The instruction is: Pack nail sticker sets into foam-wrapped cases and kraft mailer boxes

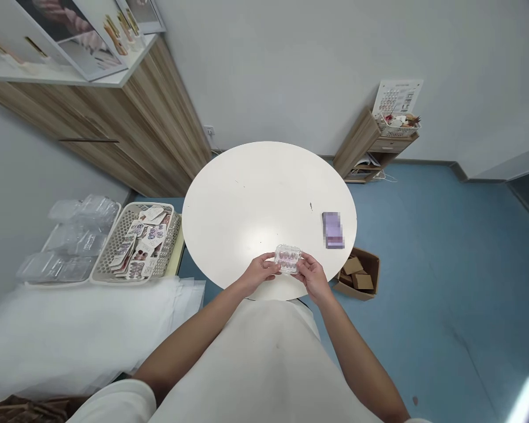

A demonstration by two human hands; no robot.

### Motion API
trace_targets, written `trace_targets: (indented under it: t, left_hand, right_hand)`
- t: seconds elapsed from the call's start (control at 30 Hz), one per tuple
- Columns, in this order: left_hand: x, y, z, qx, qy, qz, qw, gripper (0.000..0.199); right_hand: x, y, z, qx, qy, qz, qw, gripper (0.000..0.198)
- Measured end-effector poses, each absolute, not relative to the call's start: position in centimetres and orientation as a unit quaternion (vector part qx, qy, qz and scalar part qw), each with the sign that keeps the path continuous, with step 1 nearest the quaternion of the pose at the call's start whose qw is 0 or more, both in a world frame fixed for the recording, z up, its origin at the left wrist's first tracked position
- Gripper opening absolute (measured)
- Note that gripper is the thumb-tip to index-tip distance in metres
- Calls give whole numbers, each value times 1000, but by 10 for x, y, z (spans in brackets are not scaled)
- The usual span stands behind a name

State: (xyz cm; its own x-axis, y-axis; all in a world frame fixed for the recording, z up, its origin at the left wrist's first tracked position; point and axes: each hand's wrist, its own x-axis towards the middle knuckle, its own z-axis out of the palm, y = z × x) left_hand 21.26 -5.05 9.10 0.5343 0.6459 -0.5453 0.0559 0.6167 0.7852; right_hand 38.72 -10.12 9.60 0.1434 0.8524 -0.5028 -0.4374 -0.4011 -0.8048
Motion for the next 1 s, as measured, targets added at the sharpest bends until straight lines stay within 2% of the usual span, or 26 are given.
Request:
trace_targets:
  t: [0.1, 0.23, 0.57, 0.83, 1.0]
  left_hand:
    - [225, -51, 89, 434, 448, 195, 757, 49]
    - [233, -53, 89, 486, 449, 196, 724, 47]
    - [245, -61, 59, 514, 480, 185, 687, 44]
    - [232, -63, 50, 483, 524, 220, 666, 68]
    - [210, -54, 56, 503, 522, 258, 639, 57]
  right_hand:
    - [399, -104, 93, -549, -216, 642, 490, 48]
    - [413, -106, 88, -547, -255, 651, 460, 60]
    - [421, -106, 58, -586, -222, 626, 464, 50]
    - [409, -97, 58, -608, -204, 612, 463, 46]
    - [392, -82, 62, -614, -212, 607, 458, 44]
